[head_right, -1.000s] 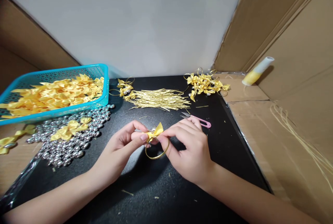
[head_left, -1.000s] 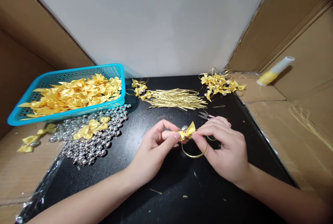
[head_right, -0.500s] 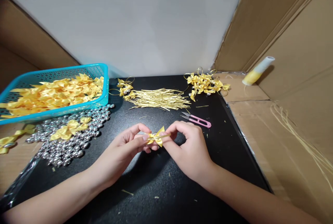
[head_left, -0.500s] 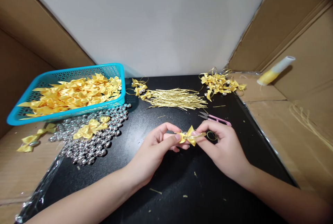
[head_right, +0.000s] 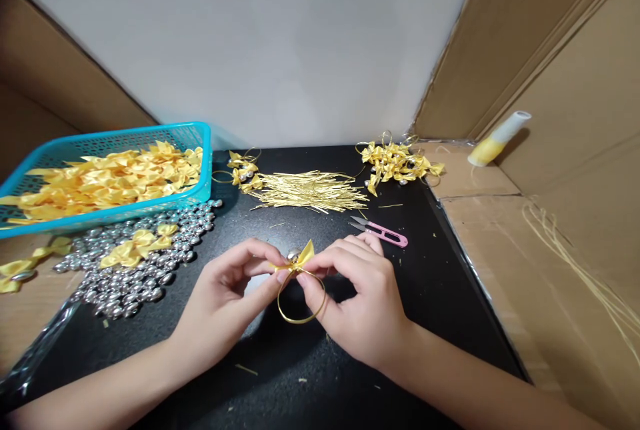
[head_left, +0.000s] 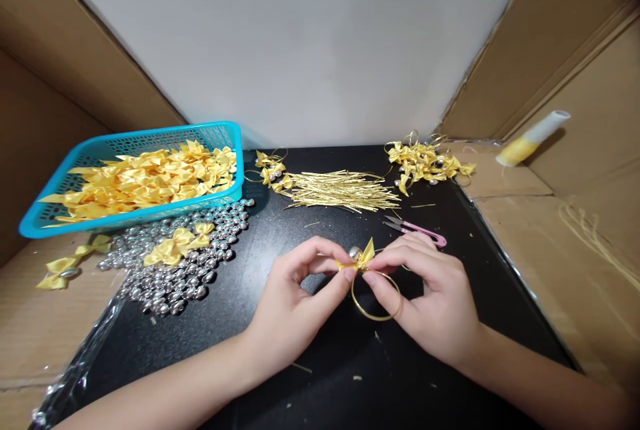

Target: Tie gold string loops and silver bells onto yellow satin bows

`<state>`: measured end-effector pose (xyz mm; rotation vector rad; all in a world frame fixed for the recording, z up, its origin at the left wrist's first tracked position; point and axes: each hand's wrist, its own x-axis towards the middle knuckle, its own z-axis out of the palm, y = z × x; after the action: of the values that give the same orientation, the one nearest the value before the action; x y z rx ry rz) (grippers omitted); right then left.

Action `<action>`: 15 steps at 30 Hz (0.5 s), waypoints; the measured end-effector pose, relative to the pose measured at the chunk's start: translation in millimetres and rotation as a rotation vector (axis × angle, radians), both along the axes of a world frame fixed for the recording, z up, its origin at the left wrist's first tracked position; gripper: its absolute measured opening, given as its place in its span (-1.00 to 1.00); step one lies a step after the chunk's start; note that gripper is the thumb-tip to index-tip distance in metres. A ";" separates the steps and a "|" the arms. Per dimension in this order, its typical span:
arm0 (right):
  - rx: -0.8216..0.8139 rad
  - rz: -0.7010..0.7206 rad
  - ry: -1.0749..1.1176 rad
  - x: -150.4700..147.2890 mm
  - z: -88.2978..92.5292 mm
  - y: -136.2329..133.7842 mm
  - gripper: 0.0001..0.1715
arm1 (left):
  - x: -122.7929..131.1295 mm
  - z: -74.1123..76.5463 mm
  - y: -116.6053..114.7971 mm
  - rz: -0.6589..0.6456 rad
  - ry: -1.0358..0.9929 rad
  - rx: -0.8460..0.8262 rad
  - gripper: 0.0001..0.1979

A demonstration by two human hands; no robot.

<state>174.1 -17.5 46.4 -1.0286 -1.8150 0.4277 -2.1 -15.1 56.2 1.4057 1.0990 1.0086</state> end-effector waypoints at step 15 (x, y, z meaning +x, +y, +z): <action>-0.089 0.028 -0.047 -0.1 -3.9 0.4 -0.84 | -2.1 2.4 0.0 -0.007 0.296 0.331 -0.90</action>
<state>174.0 -17.1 42.5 -1.0835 -1.8685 0.5092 -4.2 -15.1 58.6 1.8700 1.1742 1.0327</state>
